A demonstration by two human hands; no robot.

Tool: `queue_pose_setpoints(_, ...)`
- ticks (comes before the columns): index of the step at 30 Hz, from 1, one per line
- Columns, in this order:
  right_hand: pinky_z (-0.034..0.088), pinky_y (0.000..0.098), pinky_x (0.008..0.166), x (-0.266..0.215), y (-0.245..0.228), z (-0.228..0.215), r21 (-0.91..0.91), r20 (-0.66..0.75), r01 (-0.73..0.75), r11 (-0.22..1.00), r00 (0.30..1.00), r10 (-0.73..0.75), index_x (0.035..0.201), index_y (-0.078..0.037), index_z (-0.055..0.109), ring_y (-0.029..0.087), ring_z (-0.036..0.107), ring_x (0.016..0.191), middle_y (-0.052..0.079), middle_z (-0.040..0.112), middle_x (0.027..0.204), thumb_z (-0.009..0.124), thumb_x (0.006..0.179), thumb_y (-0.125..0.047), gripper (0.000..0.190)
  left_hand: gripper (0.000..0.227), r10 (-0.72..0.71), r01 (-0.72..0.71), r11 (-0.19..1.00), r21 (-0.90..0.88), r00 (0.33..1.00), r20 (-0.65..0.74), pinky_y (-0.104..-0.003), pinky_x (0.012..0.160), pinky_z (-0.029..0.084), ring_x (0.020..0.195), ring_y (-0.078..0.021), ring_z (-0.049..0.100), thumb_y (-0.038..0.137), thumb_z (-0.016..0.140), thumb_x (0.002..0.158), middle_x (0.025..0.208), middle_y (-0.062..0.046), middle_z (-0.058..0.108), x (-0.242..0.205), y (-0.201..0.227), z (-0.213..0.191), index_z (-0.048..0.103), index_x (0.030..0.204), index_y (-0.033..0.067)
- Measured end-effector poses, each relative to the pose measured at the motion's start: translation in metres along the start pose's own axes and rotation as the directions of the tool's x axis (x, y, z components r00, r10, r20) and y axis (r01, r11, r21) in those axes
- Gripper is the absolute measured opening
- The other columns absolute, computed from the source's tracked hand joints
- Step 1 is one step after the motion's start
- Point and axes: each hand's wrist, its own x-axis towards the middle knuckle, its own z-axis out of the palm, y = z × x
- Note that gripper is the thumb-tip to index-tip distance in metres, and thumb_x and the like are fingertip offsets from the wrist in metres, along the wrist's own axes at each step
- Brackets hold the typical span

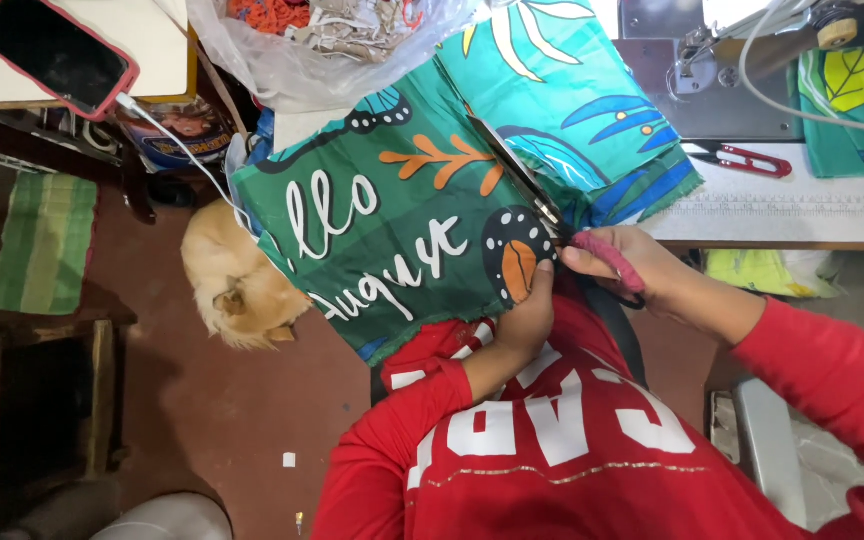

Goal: Cutting a piece of printed fabric with scissors and preparing it for sewing by folding and aligning the edges.

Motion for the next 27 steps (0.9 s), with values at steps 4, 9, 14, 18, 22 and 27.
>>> queue_pose_setpoints(4,0.022,0.0192,0.026,-0.01,-0.015,0.008,0.004,0.003,0.01,1.0,1.0,-0.01,0.062,-0.009,0.052,0.011,0.033,0.02,0.006,0.036,0.032,0.08,0.089,-0.026,0.043,0.031,0.013,-0.013,1.0,-0.021,1.0,-0.013,-0.042,0.107,0.052,0.115,-0.0243,0.067,0.016,0.067,0.1,0.126,-0.015,0.069,-0.004,-0.001,-0.004,0.063,0.124,-0.0038)
queue_pose_setpoints(9,0.023,0.0196,0.025,-0.005,-0.03,0.01,-0.005,0.024,0.025,1.0,0.999,-0.025,0.063,-0.009,0.054,0.01,0.034,0.02,0.006,0.04,0.033,0.082,0.087,-0.031,0.043,0.034,0.056,-0.056,0.998,0.004,0.998,-0.004,-0.042,0.106,0.053,0.122,-0.0249,0.063,0.016,0.067,0.099,0.127,-0.016,0.067,-0.005,0.007,-0.005,0.062,0.125,-0.004)
queue_pose_setpoints(14,0.031,0.0197,0.027,0.013,-0.041,0.02,0.091,0.019,0.003,0.996,1.0,-0.004,0.062,-0.01,0.051,0.01,0.036,0.021,0.006,0.039,0.034,0.081,0.089,-0.031,0.046,0.031,0.018,-0.018,1.0,-0.018,0.999,0.031,-0.041,0.107,0.052,0.121,-0.0231,0.063,0.017,0.065,0.1,0.127,-0.015,0.067,-0.005,0.016,-0.009,0.063,0.125,-0.0028)
queue_pose_setpoints(18,0.032,0.0204,0.026,0.015,-0.052,0.027,0.102,0.03,-0.022,0.995,0.999,0.019,0.059,-0.011,0.049,0.01,0.037,0.021,0.005,0.04,0.036,0.081,0.089,-0.033,0.05,0.029,-0.034,0.037,0.998,-0.049,0.997,0.075,-0.039,0.108,0.052,0.121,-0.0208,0.064,0.017,0.061,0.103,0.127,-0.013,0.068,-0.002,0.02,-0.012,0.065,0.125,-0.0013)
queue_pose_setpoints(22,0.043,0.0198,0.034,0.017,-0.049,0.028,0.079,0.003,0.017,0.997,1.0,-0.018,0.061,-0.011,0.05,0.009,0.039,0.021,0.006,0.038,0.032,0.081,0.09,-0.031,0.047,0.028,-0.075,0.083,0.994,-0.071,0.991,0.109,-0.038,0.109,0.051,0.121,-0.0192,0.064,0.017,0.059,0.104,0.128,-0.012,0.069,-0.003,0.023,-0.014,0.066,0.125,-0.0003)
queue_pose_setpoints(27,0.035,0.0199,0.03,0.011,-0.061,0.032,0.006,-0.009,0.043,0.999,0.999,-0.043,0.063,-0.006,0.054,0.009,0.036,0.022,0.006,0.04,0.034,0.084,0.087,-0.028,0.044,0.028,-0.144,0.165,0.981,-0.105,0.973,0.182,-0.035,0.11,0.05,0.121,-0.0161,0.065,0.018,0.054,0.107,0.128,-0.011,0.07,-0.004,0.028,-0.015,0.068,0.125,0.0016)
